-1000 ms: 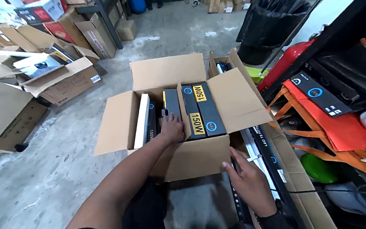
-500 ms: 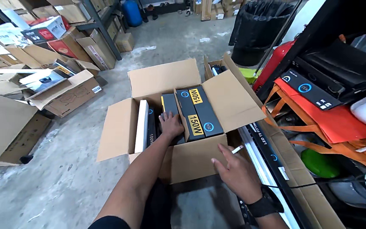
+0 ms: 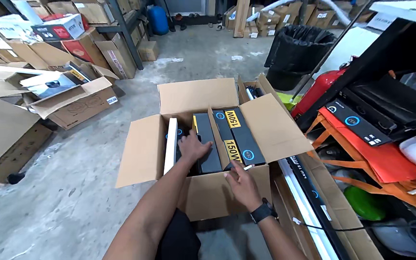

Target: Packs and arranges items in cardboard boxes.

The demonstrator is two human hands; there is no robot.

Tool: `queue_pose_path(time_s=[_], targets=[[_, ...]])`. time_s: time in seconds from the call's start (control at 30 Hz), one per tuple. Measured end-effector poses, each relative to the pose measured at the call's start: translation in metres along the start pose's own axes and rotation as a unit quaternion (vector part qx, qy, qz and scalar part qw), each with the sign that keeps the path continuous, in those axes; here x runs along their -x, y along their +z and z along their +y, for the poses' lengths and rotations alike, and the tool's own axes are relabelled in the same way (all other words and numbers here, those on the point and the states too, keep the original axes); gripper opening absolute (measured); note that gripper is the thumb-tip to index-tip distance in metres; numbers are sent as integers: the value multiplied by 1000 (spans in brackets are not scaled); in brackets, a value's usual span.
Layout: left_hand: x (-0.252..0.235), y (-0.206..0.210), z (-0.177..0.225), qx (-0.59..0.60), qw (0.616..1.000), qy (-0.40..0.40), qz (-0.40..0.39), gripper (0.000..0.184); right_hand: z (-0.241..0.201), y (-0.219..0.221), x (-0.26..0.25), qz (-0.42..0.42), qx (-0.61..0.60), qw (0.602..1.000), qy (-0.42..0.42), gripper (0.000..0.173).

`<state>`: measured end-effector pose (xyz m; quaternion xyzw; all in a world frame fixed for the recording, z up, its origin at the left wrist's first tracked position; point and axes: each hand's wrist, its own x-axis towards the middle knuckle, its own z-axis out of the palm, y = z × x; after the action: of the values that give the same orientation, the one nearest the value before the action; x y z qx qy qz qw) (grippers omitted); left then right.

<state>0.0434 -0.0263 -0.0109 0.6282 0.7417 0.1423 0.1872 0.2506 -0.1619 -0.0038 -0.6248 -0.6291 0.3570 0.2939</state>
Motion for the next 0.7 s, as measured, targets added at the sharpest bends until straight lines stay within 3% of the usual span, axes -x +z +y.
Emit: queue_pose_path(time_s=[0.1,0.2,0.27,0.33,0.43,0.5,0.6,0.63,0.7], targets=[[0,14,6,-70,994,82,-26,80,-2,22,-4,47,-55,997,18,63],[-5,14,2,-69,995,60,-44,65,-5,30,-2,89,-88,992,25,60],[-6,21,-5,-67,995,46,-50,65,-4,29,-2,101,-83,991,13,55],[-8,23,-5,-12,996,4,-85,62,-2,26,-3,109,-68,992,0,48],[-15,22,-4,186,968,-82,-145,46,-4,24,-9,125,-56,991,0,40],[-22,30,-8,343,916,-139,-152,38,-7,23,-15,143,-51,988,5,38],[-16,23,-10,597,760,-230,-110,35,-13,26,-28,173,-54,983,10,37],[-14,18,-14,654,711,-242,-93,38,-15,27,-31,173,-60,983,10,36],[-13,8,-31,696,675,-219,-110,59,-19,32,-37,153,-71,986,1,35]])
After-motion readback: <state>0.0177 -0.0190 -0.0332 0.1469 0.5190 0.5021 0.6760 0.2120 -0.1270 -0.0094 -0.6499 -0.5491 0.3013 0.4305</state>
